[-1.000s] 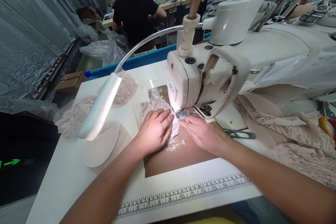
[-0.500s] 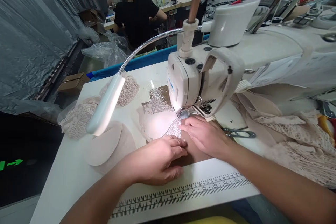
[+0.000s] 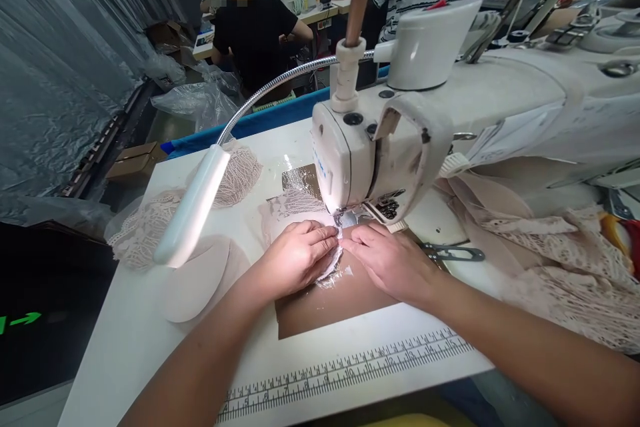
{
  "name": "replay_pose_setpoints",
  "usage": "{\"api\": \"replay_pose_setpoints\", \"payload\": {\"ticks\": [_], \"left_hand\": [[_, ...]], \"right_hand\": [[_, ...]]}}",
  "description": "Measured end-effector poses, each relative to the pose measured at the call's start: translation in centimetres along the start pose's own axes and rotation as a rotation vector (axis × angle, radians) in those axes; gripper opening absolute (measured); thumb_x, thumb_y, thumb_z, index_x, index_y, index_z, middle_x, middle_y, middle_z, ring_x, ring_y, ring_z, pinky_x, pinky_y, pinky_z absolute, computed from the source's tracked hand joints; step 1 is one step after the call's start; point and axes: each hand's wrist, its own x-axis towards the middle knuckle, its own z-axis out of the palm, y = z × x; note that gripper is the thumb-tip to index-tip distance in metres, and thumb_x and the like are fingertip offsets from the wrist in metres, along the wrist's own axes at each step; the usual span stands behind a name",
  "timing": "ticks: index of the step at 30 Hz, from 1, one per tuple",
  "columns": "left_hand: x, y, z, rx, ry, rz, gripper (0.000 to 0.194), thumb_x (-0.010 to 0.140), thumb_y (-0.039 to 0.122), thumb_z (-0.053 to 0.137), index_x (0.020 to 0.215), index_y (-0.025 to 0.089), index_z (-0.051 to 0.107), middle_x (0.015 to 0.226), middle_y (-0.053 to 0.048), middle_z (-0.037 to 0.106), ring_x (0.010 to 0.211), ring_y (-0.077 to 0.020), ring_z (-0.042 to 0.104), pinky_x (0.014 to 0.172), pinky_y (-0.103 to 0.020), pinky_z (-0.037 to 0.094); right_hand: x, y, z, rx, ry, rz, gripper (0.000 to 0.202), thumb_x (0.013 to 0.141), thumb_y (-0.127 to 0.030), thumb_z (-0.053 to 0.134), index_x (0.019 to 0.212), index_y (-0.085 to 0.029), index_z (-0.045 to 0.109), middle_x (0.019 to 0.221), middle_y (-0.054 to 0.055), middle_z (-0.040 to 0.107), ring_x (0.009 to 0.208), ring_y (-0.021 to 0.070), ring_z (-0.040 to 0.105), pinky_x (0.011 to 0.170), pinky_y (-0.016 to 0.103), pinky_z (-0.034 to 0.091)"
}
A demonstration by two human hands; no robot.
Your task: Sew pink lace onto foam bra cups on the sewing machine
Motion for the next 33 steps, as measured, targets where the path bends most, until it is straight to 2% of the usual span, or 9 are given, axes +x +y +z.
{"api": "replay_pose_setpoints", "payload": {"ticks": [6, 13, 17, 26, 33], "left_hand": [[0.2, 0.6, -0.1, 0.02, -0.001, -0.039, 0.037, 0.096, 0.031, 0.043, 0.124, 0.011, 0.055, 0.13, -0.013, 0.053, 0.111, -0.0268, 0.05, 0.094, -0.044, 0.045], [-0.1, 0.4, -0.1, -0.007, 0.008, -0.04, 0.035, 0.095, 0.031, 0.044, 0.123, 0.013, 0.057, 0.128, -0.01, 0.055, 0.111, -0.027, 0.049, 0.095, -0.045, 0.044], [0.1, 0.7, 0.2, -0.002, 0.02, -0.061, 0.035, 0.095, 0.03, 0.045, 0.124, 0.013, 0.055, 0.128, -0.011, 0.055, 0.109, -0.0271, 0.05, 0.093, -0.045, 0.045], [0.7, 1.4, 0.5, 0.095, 0.031, -0.16, 0.034, 0.095, 0.029, 0.043, 0.123, 0.013, 0.055, 0.129, -0.012, 0.053, 0.11, -0.0281, 0.049, 0.091, -0.045, 0.045], [0.1, 1.3, 0.5, 0.122, 0.035, -0.147, 0.035, 0.095, 0.032, 0.041, 0.121, 0.014, 0.056, 0.13, -0.012, 0.05, 0.112, -0.029, 0.046, 0.093, -0.046, 0.042]], "right_hand": [[0.4, 0.0, -0.3, 0.028, -0.01, 0.067, 0.031, 0.084, -0.007, 0.045, 0.107, -0.014, 0.065, 0.083, 0.006, 0.06, 0.076, 0.0168, 0.051, 0.062, 0.028, 0.032], [-0.3, 0.3, -0.4, 0.079, -0.056, -0.03, 0.029, 0.085, -0.008, 0.044, 0.102, -0.018, 0.065, 0.084, 0.004, 0.057, 0.075, 0.0157, 0.046, 0.063, 0.027, 0.03], [-0.5, 0.4, 0.0, 0.085, -0.024, -0.03, 0.028, 0.085, -0.008, 0.044, 0.1, -0.018, 0.065, 0.083, 0.004, 0.056, 0.072, 0.0154, 0.044, 0.063, 0.027, 0.028], [0.5, 0.2, -0.7, 0.019, -0.001, 0.087, 0.027, 0.082, -0.01, 0.048, 0.099, -0.018, 0.067, 0.076, 0.002, 0.059, 0.061, 0.0133, 0.041, 0.056, 0.029, 0.022], [0.8, 0.2, -1.0, -0.033, 0.006, 0.156, 0.029, 0.083, -0.013, 0.045, 0.101, -0.021, 0.067, 0.084, 0.003, 0.065, 0.062, 0.0148, 0.045, 0.056, 0.029, 0.024]]}}
